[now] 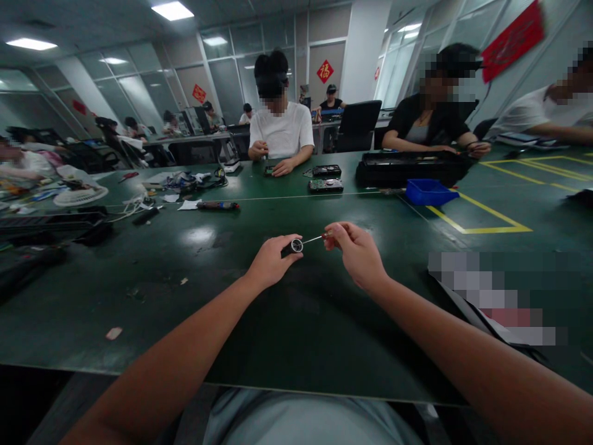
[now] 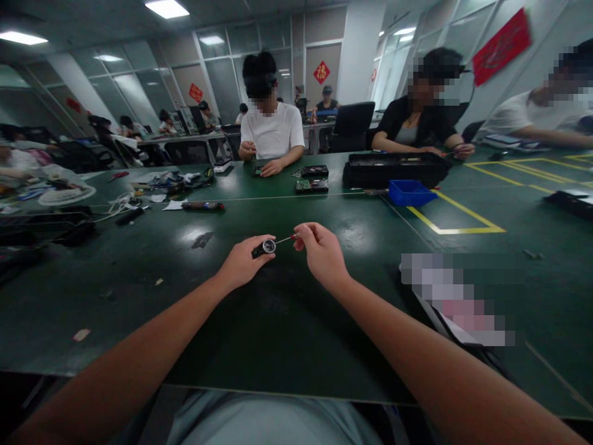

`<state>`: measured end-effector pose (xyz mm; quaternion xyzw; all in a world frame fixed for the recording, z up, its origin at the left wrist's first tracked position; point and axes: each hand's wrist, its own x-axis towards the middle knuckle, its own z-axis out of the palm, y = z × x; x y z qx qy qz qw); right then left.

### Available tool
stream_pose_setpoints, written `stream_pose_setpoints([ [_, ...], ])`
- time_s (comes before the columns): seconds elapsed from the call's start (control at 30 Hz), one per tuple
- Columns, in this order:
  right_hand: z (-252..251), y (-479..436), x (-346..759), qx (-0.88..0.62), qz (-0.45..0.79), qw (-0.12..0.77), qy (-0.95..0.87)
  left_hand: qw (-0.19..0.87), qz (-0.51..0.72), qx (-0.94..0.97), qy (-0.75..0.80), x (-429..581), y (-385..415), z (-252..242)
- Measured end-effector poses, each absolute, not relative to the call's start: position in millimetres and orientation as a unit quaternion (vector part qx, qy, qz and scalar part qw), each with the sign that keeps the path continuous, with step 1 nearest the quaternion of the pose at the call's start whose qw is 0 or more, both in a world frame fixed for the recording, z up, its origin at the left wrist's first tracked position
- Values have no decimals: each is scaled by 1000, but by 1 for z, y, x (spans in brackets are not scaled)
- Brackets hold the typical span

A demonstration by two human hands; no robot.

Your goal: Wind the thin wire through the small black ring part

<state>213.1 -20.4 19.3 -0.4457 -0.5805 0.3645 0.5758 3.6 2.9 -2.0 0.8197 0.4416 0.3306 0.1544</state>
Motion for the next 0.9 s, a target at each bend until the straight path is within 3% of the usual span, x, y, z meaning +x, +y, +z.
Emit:
stream_pose_setpoints([
  [0.13,15,-11,216,-430,514,590,-451,135,325,832,429,4,0,4],
  [0.23,16,-7,219,-454,545,581,-401,121,294,843,433,4,0,4],
  [0.6,15,-12,218,-479,338,611,-531,143,255,847,445,4,1,2],
  [0.9,26,-25,218,-516,243,540,-619,126,239,855,442,4,1,2],
])
